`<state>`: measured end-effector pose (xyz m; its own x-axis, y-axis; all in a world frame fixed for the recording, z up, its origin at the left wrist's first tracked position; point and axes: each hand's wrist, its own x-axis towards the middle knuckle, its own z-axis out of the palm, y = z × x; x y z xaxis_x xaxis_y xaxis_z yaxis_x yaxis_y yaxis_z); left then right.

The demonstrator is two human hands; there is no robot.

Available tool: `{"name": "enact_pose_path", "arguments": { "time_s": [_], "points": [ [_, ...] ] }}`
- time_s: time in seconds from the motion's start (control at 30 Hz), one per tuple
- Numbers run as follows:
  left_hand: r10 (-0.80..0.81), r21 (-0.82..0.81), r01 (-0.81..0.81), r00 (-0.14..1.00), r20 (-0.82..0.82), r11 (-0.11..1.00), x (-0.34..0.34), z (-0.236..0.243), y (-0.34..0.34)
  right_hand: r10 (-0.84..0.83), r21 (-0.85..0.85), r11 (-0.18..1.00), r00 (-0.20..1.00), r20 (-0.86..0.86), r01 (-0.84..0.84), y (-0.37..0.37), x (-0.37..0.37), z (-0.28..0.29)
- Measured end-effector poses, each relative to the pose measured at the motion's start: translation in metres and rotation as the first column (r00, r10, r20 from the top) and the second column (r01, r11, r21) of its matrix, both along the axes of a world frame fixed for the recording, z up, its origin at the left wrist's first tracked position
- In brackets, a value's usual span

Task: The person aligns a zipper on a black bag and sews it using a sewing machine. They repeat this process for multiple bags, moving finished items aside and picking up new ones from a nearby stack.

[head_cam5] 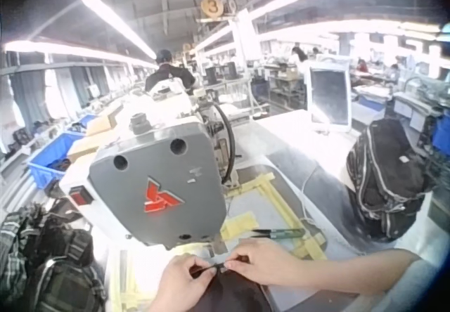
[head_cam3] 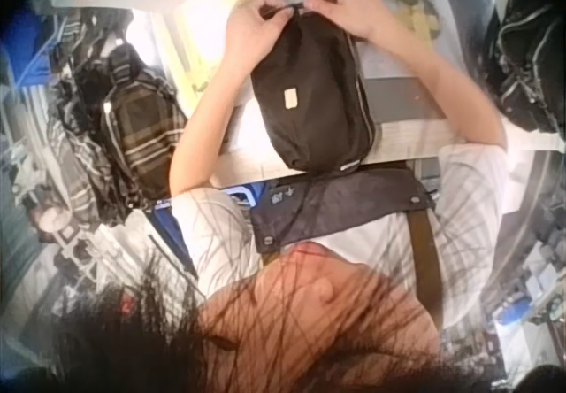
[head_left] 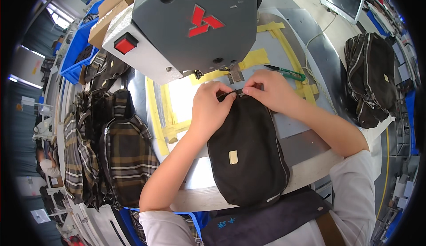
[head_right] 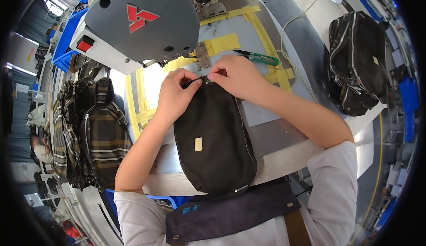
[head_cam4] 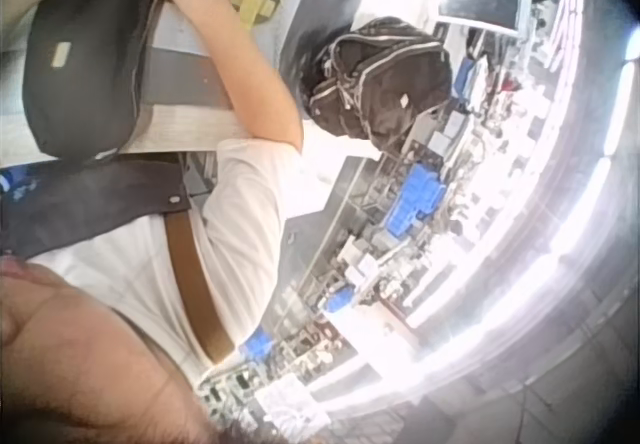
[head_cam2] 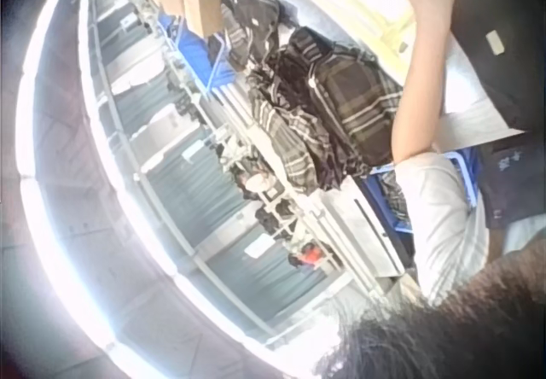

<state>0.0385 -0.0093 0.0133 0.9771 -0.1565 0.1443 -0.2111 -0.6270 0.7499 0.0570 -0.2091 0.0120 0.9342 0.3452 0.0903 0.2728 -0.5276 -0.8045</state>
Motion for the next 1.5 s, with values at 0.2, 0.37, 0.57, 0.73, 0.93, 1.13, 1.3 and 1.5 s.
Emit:
{"name": "enact_pose_path", "arguments": {
  "time_s": [0.2,0.37,0.57,0.73,0.93,1.13,1.3,1.5],
  "points": [
    [-0.013,0.117,0.02,0.998,-0.059,0.993,0.019,0.002,0.002,-0.038,-0.141,0.989,0.998,-0.041,0.032,0.014,0.019,0.008],
    [0.017,0.067,-0.006,0.987,-0.159,0.998,0.03,0.007,0.001,-0.029,-0.143,0.989,0.998,-0.051,0.021,0.014,0.032,0.006],
    [0.057,0.117,-0.03,0.97,-0.237,0.993,0.04,0.011,-0.001,-0.047,-0.218,0.976,0.985,-0.165,0.01,0.014,0.041,0.014],
    [-0.007,0.008,0.009,0.98,-0.199,1.0,0.052,0.002,0.006,-0.069,-0.261,0.965,0.986,-0.151,0.028,0.022,0.044,0.029],
    [-0.04,0.034,0.046,0.985,-0.167,0.998,0.055,0.001,0.006,0.203,-0.191,0.973,0.878,0.434,-0.13,0.005,0.04,-0.003],
    [-0.031,0.064,0.039,0.993,-0.116,0.997,0.053,-0.006,0.008,0.406,-0.438,0.889,0.668,0.624,-0.131,0.005,0.038,-0.012],
    [0.007,0.12,0.002,0.997,-0.079,0.993,0.049,-0.005,0.008,0.456,-0.547,0.829,0.705,0.543,-0.115,0.007,0.031,-0.004],
    [-0.012,0.084,0.01,1.0,0.017,0.996,0.049,-0.013,0.009,0.42,-0.46,0.879,0.658,0.625,-0.124,0.004,0.033,-0.009]
  ]
}}
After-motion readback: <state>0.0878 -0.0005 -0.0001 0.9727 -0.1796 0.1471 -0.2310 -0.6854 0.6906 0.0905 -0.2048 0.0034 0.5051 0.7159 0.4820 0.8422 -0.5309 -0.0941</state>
